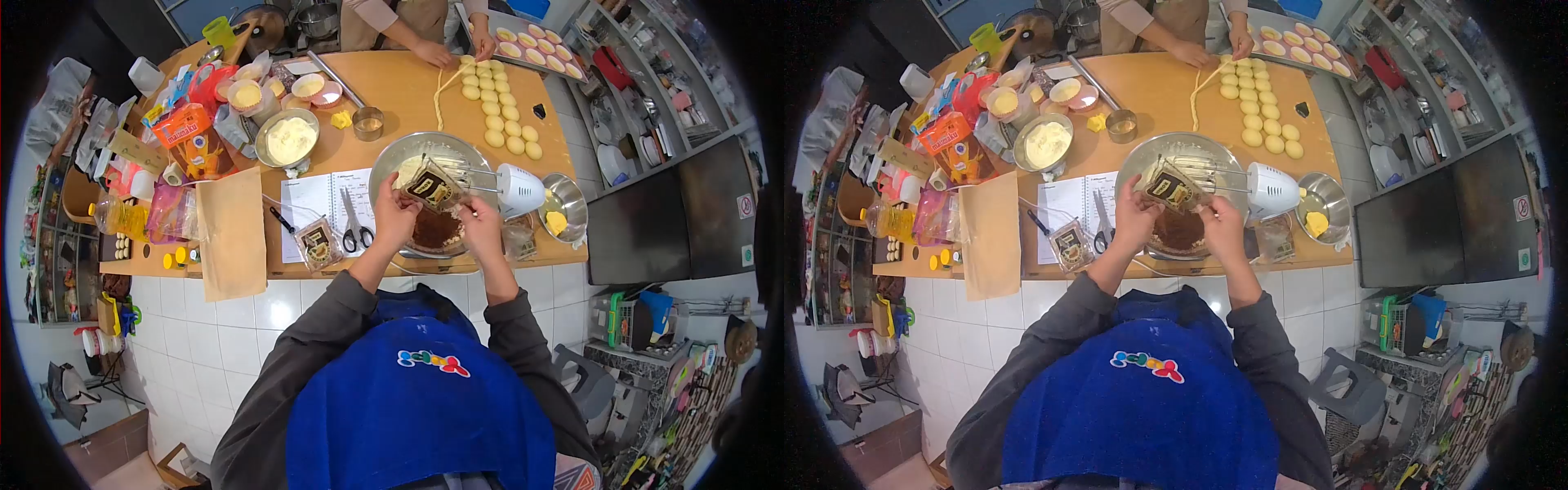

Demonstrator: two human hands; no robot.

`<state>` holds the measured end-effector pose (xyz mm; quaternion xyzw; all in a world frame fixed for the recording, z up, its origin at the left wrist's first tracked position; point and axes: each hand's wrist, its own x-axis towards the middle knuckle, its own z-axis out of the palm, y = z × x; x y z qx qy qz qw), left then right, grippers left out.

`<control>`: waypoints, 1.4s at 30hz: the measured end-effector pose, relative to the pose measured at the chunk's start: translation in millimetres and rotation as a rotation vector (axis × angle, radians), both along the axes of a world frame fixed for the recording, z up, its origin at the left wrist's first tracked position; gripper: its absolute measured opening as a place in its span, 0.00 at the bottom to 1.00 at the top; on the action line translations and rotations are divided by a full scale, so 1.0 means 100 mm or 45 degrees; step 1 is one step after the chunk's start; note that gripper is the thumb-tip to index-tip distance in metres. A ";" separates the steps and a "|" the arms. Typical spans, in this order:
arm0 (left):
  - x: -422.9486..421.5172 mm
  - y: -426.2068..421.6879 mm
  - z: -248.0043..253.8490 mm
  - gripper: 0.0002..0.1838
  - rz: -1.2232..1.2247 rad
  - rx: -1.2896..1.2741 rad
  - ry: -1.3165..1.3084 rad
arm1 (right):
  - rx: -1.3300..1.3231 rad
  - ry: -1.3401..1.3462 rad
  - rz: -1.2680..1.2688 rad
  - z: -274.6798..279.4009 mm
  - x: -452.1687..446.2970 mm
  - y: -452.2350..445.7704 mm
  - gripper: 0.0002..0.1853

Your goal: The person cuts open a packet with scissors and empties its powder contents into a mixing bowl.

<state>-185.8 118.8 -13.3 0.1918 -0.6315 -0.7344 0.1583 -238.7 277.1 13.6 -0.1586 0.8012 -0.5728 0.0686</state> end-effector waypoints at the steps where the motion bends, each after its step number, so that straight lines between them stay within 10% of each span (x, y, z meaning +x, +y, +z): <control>1: -0.01 0.01 0.02 0.39 -0.001 -0.020 -0.002 | -0.015 -0.010 -0.013 0.00 -0.01 0.01 0.10; 42: 0.04 0.08 0.41 0.45 0.004 -0.781 0.158 | -0.123 -0.284 -0.120 -0.41 -0.10 0.16 0.09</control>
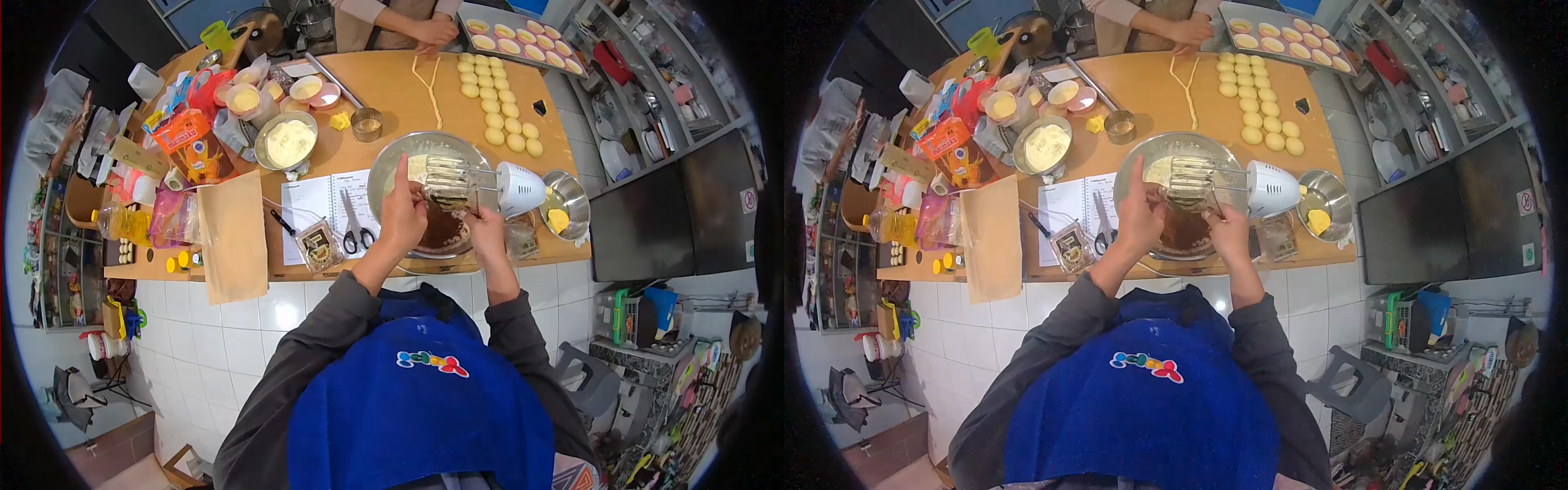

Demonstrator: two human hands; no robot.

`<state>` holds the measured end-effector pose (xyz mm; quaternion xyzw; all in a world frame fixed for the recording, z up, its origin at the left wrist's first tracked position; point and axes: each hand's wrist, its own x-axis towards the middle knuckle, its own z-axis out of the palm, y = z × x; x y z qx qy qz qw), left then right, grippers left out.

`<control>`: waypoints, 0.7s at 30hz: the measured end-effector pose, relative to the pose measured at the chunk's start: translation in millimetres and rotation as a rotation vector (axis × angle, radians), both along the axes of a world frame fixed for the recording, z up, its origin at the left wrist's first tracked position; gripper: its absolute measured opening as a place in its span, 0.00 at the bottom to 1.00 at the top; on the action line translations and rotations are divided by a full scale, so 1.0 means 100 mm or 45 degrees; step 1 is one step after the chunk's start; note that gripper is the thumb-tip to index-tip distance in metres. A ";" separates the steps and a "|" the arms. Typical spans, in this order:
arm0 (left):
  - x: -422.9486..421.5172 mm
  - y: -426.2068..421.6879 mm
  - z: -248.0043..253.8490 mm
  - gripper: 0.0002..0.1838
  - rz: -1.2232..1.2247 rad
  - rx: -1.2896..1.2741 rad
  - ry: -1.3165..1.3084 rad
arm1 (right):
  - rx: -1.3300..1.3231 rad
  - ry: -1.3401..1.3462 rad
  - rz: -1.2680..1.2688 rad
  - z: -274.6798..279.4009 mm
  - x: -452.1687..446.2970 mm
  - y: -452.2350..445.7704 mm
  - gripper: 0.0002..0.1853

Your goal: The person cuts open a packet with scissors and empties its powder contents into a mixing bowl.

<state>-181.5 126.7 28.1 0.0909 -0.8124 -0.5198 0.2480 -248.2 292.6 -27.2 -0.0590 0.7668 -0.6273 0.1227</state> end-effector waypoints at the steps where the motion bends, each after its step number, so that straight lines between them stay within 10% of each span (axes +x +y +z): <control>1: -0.01 0.01 0.00 0.45 -0.001 -0.004 -0.002 | 0.079 0.043 0.049 0.02 0.00 0.00 0.09; 21: 0.02 0.03 0.06 0.51 -0.062 -0.064 -0.101 | 0.398 0.220 0.122 0.13 0.10 -0.04 0.09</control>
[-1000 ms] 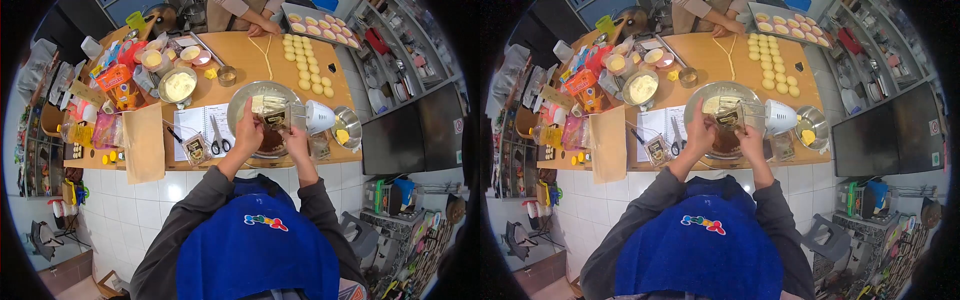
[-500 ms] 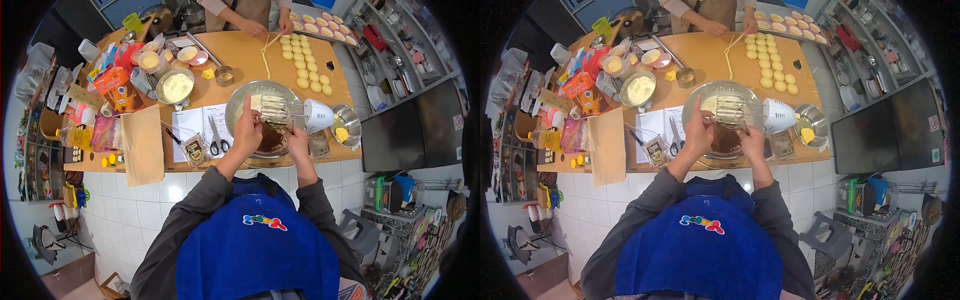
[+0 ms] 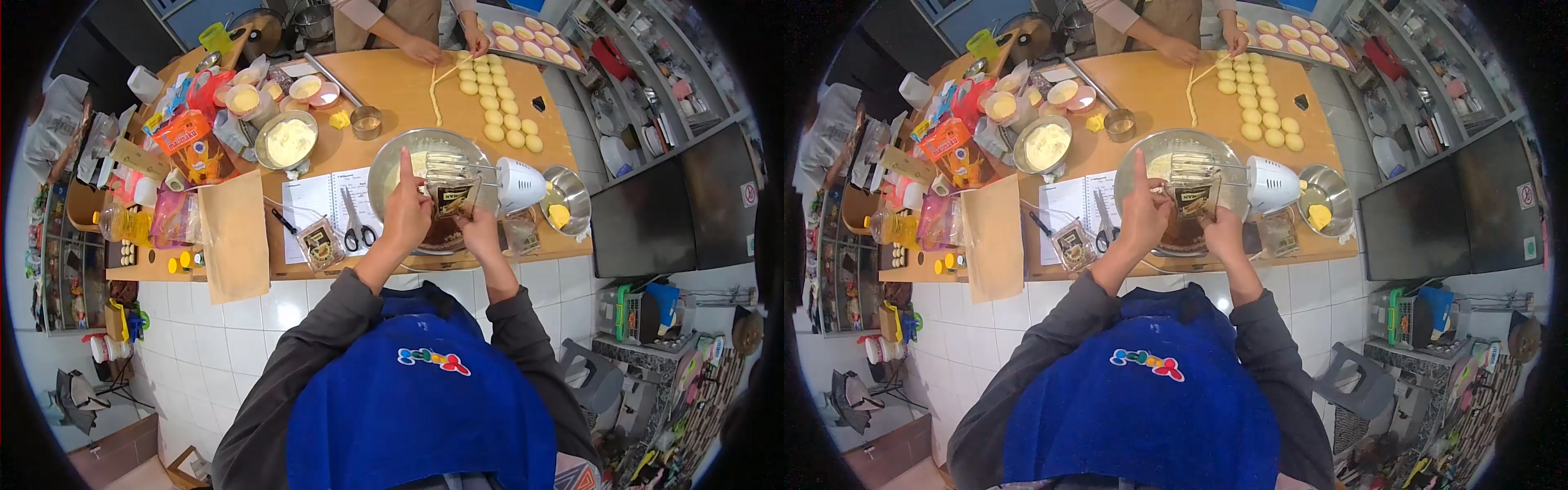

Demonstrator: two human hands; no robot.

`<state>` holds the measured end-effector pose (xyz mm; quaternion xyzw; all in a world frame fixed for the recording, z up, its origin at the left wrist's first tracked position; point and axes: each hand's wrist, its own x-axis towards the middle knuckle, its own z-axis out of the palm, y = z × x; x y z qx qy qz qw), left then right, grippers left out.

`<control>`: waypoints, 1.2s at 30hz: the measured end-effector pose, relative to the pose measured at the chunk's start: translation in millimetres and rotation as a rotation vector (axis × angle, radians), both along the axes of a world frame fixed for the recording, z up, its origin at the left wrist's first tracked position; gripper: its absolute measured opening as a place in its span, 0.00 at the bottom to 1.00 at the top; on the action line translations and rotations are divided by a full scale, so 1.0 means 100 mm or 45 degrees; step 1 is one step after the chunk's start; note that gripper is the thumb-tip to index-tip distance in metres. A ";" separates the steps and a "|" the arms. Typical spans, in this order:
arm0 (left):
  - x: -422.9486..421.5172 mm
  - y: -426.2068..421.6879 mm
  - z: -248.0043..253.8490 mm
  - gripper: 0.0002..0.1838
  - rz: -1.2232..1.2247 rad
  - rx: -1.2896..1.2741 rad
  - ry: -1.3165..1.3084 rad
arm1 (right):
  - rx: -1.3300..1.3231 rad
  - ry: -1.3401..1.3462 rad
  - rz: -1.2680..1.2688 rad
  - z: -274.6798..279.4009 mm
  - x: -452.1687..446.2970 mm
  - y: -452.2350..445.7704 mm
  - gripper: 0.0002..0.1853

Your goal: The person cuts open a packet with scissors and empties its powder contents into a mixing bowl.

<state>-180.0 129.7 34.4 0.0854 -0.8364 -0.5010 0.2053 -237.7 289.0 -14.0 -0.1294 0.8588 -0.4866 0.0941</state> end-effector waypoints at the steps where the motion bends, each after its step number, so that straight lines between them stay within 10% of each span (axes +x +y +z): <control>1: 0.00 0.00 0.00 0.51 -0.001 0.007 0.017 | -0.023 0.008 -0.054 -0.03 -0.02 0.02 0.09; 24: 0.00 -0.04 -0.05 0.49 0.090 0.092 0.027 | 0.137 0.164 -0.053 0.17 -0.02 0.07 0.08; 36: -0.05 -0.13 -0.43 0.47 0.123 0.995 -0.077 | -0.305 0.106 -0.128 0.60 -0.05 -0.15 0.07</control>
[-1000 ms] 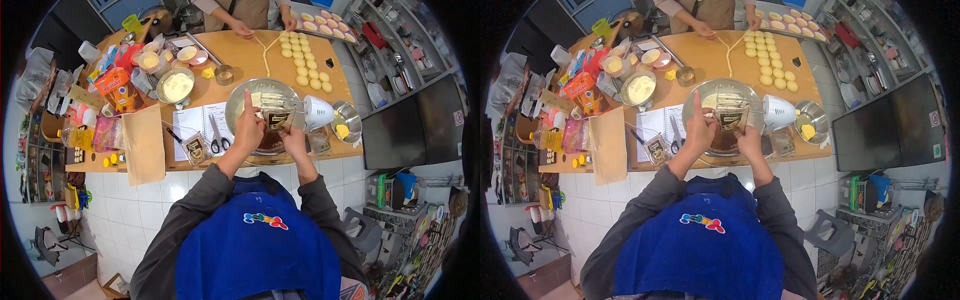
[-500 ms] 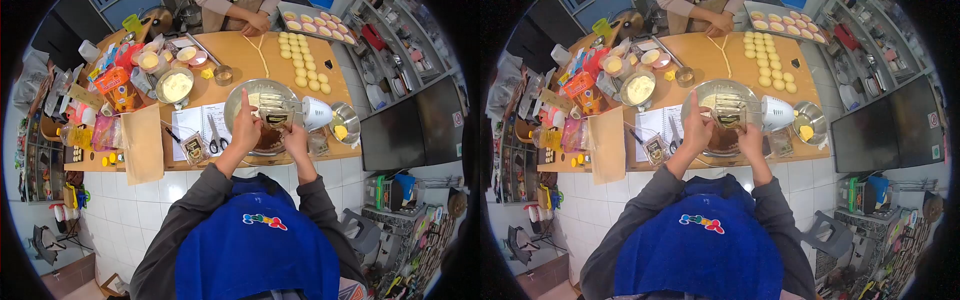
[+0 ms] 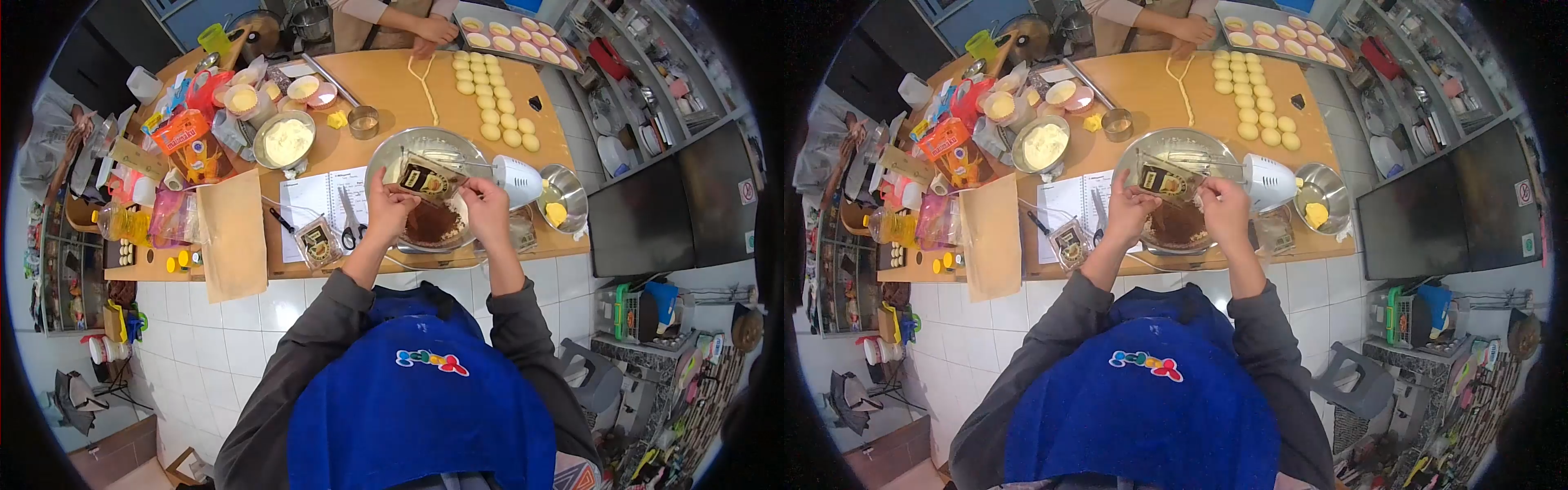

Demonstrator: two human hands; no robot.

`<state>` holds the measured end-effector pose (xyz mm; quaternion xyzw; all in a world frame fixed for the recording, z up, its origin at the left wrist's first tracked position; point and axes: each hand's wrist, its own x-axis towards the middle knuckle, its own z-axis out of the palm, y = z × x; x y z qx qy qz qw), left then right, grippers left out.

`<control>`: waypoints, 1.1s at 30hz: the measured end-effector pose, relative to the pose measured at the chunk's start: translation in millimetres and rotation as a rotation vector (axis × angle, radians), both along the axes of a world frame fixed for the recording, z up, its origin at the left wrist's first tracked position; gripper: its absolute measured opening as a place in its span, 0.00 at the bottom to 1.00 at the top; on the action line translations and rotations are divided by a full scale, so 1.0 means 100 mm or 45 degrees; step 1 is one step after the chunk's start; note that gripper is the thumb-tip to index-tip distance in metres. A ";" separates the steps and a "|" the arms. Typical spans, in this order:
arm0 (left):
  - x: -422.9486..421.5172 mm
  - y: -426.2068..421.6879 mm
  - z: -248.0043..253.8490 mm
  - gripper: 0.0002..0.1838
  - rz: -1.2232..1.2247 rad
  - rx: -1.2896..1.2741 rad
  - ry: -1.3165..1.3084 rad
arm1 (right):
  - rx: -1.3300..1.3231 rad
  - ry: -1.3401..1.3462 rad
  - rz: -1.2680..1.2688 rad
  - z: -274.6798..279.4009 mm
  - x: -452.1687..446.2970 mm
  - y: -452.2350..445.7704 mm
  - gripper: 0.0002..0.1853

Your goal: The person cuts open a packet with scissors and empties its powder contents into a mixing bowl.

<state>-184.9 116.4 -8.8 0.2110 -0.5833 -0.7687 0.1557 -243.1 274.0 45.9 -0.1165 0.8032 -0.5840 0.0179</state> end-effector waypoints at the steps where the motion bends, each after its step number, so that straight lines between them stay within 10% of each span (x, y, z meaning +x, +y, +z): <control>1: 0.01 0.00 0.02 0.47 0.004 0.003 0.011 | 0.055 0.036 0.050 0.00 0.00 -0.01 0.07; 23: 0.06 0.00 0.07 0.35 0.058 -0.378 -0.093 | 0.002 -0.153 0.101 -0.32 -0.11 0.05 0.06; 29: 0.13 -0.07 0.12 0.32 0.069 -1.243 0.093 | 0.053 -0.137 0.141 -0.29 -0.10 0.09 0.05; 33: 0.13 -0.03 0.31 0.20 0.049 -1.059 0.175 | 0.058 -0.118 0.180 -0.22 -0.05 0.06 0.05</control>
